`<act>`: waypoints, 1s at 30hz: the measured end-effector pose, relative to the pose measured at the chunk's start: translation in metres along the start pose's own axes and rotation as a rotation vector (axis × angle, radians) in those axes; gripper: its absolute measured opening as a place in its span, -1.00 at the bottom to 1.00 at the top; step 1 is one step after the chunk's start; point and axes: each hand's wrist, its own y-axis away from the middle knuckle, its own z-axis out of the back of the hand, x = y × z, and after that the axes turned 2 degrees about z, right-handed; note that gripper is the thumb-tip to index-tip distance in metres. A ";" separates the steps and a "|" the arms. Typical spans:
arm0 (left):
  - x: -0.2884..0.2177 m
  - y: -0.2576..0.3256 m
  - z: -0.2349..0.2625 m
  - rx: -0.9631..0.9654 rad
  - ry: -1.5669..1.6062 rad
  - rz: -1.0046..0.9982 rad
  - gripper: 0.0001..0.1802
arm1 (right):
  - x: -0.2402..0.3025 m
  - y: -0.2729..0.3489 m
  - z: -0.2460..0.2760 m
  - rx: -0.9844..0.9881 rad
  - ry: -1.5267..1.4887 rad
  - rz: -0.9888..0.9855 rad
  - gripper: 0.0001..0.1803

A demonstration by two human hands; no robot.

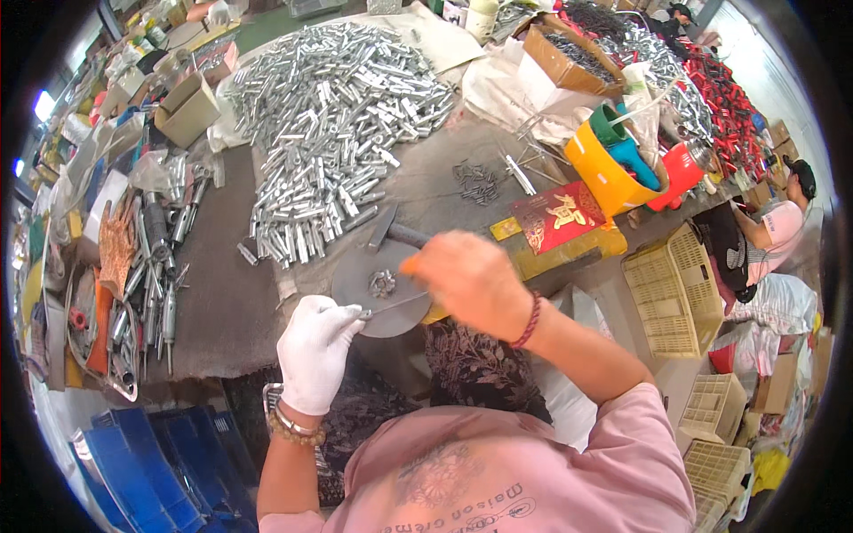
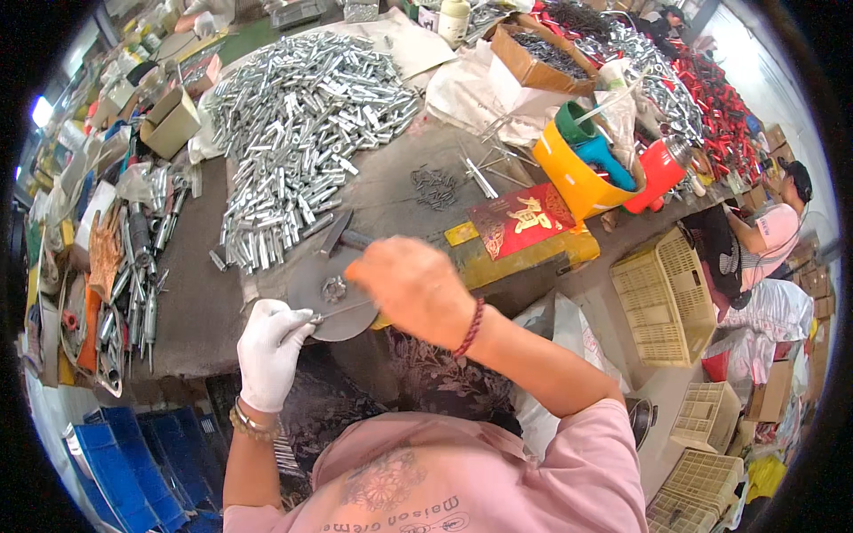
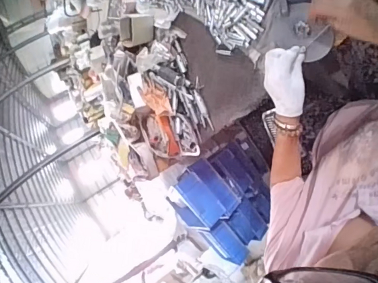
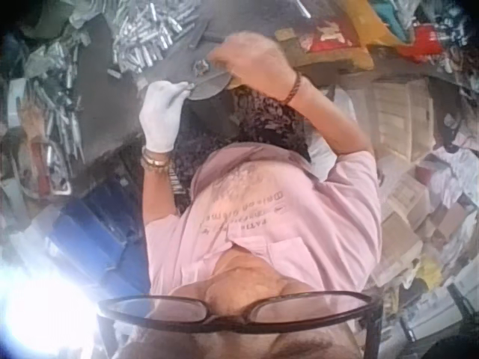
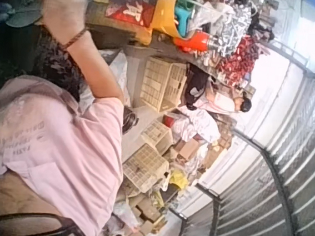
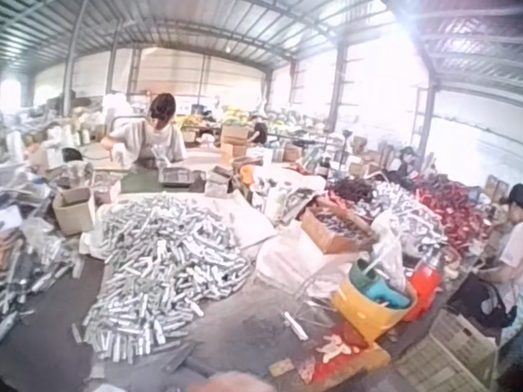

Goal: The person assembles small metal components by inserting pins into them and securing the pins with a hammer.

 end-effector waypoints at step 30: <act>0.012 0.002 -0.006 -0.003 0.057 -0.021 -0.81 | -0.053 -0.014 0.022 -0.022 0.073 -0.352 -0.71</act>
